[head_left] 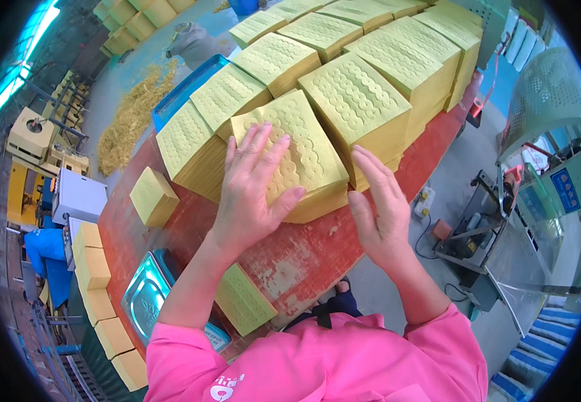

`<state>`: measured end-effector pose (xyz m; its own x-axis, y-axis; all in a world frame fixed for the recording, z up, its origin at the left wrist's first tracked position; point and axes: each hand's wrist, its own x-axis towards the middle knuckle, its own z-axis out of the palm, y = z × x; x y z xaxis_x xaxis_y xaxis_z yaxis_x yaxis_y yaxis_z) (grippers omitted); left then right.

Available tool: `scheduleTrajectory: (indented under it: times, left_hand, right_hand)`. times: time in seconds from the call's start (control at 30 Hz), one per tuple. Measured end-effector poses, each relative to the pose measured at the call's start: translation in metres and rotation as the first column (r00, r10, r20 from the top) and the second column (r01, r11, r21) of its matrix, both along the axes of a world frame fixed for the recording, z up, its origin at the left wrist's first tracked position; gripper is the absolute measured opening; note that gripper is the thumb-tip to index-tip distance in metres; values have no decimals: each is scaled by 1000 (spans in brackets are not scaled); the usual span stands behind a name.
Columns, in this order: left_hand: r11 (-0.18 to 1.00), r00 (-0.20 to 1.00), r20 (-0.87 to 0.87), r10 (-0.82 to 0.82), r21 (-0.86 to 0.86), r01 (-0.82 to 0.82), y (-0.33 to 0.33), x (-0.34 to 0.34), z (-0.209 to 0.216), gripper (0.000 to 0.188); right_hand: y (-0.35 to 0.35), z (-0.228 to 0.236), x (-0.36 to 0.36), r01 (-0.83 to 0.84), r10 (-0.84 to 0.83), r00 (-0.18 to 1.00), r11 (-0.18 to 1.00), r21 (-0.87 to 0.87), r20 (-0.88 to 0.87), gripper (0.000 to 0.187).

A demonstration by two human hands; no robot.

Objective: Weigh stacks of paper on an industrial scale and move them to a conveyor belt.

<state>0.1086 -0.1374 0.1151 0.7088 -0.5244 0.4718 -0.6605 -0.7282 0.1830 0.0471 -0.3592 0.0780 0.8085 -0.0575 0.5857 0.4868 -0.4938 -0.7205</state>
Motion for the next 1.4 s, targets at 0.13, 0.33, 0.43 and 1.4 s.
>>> scheduleTrajectory:
  times: [0.13,0.33,0.43,1.4]
  left_hand:
    - [1000,999,-36,2,-23,-3,-11,-2,0,70]
    - [989,991,-16,130,-73,-131,-19,-14,-10,73]
    - [990,993,-20,120,-73,-122,-21,-18,-4,76]
    - [948,857,-515,28,-258,-186,-40,100,43,56]
  right_hand:
    - [6,-1,9,-31,30,999,999,-40,-27,47]
    - [3,0,21,26,-17,998,989,-143,65,45]
    - [5,3,23,31,-21,997,991,-131,72,45]
    - [3,-9,42,-65,149,915,972,-227,376,27]
